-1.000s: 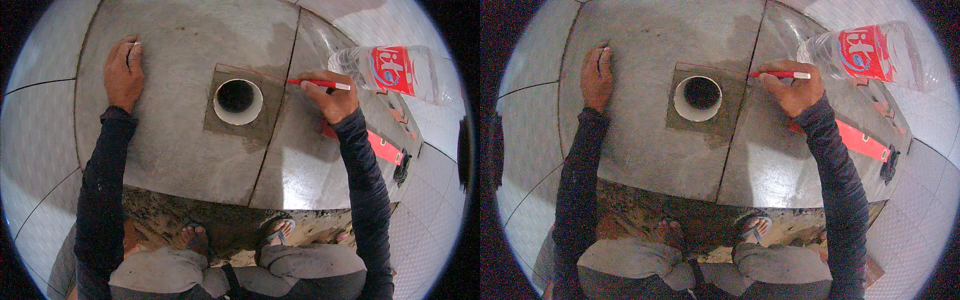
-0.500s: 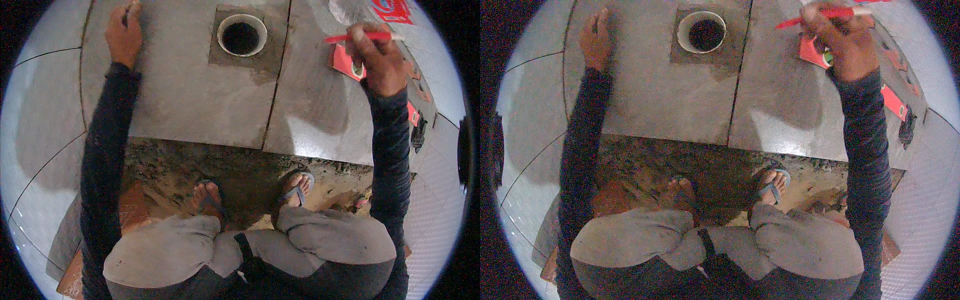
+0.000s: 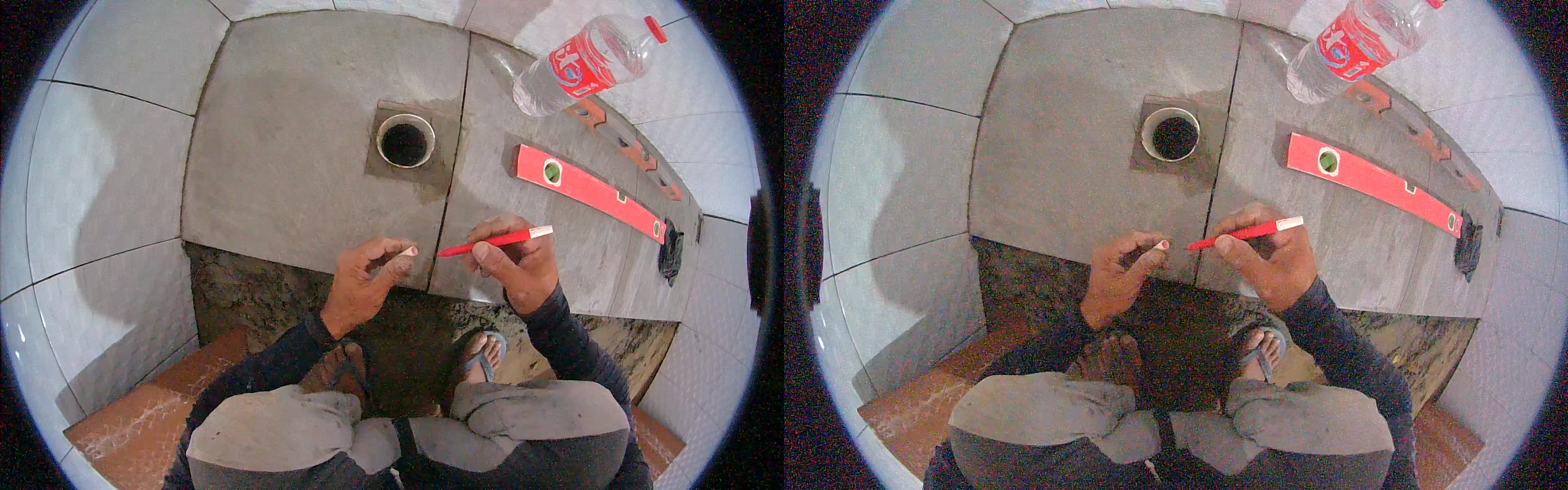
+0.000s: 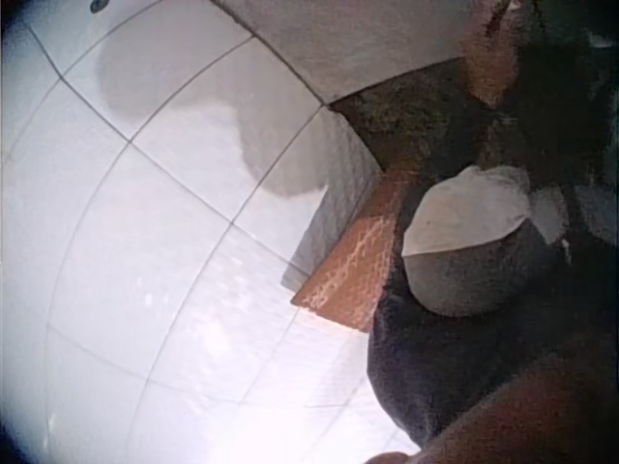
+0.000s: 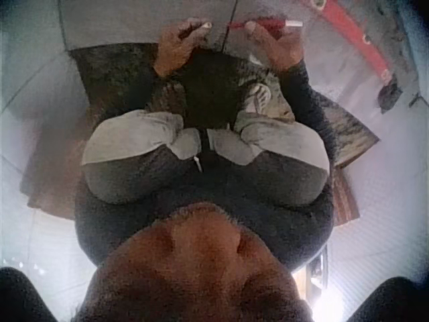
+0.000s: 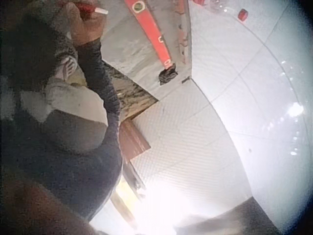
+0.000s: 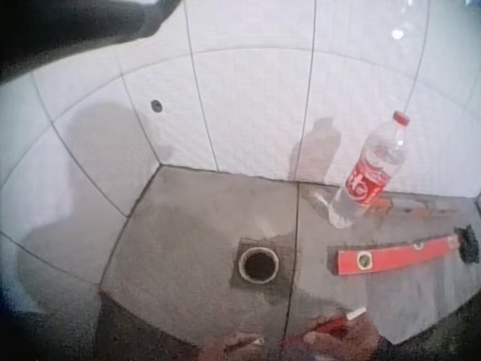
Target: The person spreads cement on the floor using a trowel, places a large tile, and secures it with a rubber mallet. They then use a spirit level to check alignment and a marker to outline a cut around a pipe. Finally, they lift the tile to apply more cement underneath.
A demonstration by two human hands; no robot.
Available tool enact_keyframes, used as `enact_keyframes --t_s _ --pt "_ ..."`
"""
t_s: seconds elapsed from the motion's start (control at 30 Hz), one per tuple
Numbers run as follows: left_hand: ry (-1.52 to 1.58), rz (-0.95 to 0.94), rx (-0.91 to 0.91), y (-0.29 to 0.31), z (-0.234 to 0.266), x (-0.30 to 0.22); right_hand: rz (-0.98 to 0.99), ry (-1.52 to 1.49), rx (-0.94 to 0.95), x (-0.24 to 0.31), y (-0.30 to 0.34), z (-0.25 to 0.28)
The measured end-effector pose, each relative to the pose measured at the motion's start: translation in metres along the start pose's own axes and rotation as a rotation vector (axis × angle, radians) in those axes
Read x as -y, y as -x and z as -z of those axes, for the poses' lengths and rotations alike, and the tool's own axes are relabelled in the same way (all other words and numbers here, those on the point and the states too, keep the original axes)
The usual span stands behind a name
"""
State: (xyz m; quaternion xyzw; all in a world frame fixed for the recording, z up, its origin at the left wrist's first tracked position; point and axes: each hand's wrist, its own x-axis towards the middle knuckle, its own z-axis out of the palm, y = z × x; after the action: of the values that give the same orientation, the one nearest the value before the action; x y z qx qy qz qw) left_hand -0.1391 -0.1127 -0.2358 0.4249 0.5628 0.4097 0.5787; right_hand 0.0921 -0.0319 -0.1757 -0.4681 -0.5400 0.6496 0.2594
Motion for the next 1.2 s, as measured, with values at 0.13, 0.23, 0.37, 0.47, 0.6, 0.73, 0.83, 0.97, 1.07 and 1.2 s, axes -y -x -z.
enact_keyframes --t_s 0.13,0.23,0.37,0.47,0.6,0.73,0.83,0.97,1.07,1.2 --pt "-0.019 -0.017 -0.021 0.002 -0.005 -0.008 0.016 -0.079 -0.005 0.006 0.002 -0.006" --pt "0.010 -0.002 -0.017 0.005 -0.009 -0.006 0.019 -0.019 -0.019 0.009 0.004 -0.008" --pt "-0.033 -0.034 -0.024 0.008 -0.003 -0.012 0.062 -0.112 -0.029 0.013 0.007 -0.016" --pt "-0.048 -0.126 -0.020 0.008 -0.004 -0.014 0.066 -0.128 -0.019 0.018 0.008 -0.018" --pt "-0.199 -0.219 -0.008 0.012 -0.001 -0.028 0.195 0.088 -0.013 0.011 0.008 -0.021" --pt "-0.102 -0.220 0.004 0.019 -0.002 -0.029 0.093 0.084 0.035 0.009 0.014 -0.033" --pt "-0.002 -0.047 0.065 0.026 -0.005 -0.041 -0.057 -0.051 -0.022 0.002 0.027 -0.046" --pt "-0.102 -0.011 0.087 0.033 0.011 -0.032 -0.007 -0.086 0.053 -0.020 0.024 -0.058" --pt "-0.221 0.056 0.038 0.039 0.033 -0.033 -0.005 -0.024 0.099 -0.019 0.017 -0.054" --pt "-0.282 -0.025 -0.012 0.041 0.059 -0.024 0.170 0.357 0.079 -0.021 0.014 -0.014"
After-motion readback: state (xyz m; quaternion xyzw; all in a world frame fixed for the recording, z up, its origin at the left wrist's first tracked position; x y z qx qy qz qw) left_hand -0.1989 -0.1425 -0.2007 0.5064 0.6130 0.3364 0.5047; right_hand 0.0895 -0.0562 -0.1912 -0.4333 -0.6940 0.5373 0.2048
